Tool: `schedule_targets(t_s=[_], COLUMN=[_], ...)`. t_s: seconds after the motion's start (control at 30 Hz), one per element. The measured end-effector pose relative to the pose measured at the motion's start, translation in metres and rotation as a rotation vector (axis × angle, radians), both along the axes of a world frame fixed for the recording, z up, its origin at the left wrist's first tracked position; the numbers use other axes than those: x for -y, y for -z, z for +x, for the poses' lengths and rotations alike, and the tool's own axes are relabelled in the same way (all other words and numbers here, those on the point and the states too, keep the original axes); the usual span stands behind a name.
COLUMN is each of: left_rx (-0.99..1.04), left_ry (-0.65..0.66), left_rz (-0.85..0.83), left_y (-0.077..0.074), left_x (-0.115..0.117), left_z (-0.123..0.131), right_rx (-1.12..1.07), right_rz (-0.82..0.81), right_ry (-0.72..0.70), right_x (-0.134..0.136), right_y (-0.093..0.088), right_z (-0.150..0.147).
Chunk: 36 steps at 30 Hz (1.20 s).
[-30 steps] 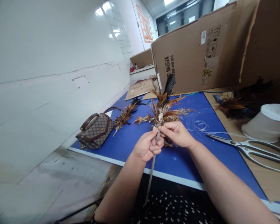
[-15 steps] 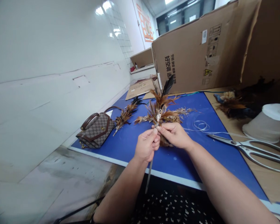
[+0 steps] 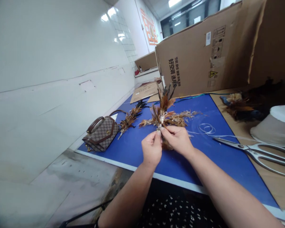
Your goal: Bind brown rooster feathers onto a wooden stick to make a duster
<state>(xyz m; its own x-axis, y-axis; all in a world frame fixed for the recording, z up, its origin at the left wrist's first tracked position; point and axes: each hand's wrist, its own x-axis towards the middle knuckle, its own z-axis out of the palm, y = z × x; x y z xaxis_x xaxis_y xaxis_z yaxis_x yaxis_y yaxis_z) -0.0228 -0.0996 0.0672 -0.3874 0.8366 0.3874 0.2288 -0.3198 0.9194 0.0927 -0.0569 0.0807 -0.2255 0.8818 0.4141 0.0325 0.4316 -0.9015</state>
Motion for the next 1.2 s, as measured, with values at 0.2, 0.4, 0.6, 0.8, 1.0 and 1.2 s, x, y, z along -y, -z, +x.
schedule_targets(t_s=[0.2,0.4,0.6,0.8,1.0,1.2], left_rx=[-0.069,0.08,0.506,0.656,0.61,0.543], left_ry=[-0.048,0.021,0.533,0.682,0.734,0.623], left_rz=[0.092,0.039,-0.193,-0.31,-0.308,-0.261], left_y=[0.013,0.012,-0.012,-0.019,-0.021,-0.025], left_x=[-0.004,-0.001,0.005,0.004,0.009,0.01], left_z=[0.013,0.012,-0.008,-0.02,-0.027,-0.025], right_rx=[-0.056,-0.099,-0.168,-0.052,0.002,0.042], right_rz=[-0.184,-0.156,-0.233,-0.058,0.019,0.075], right_ry=[0.01,-0.031,-0.374,-0.363,-0.425,-0.407], right_x=[0.004,-0.001,-0.001,-0.008,-0.014,-0.016], right_y=[-0.004,-0.003,-0.009,-0.005,-0.008,-0.008], right_z=[-0.003,0.002,0.012,0.018,0.023,0.023])
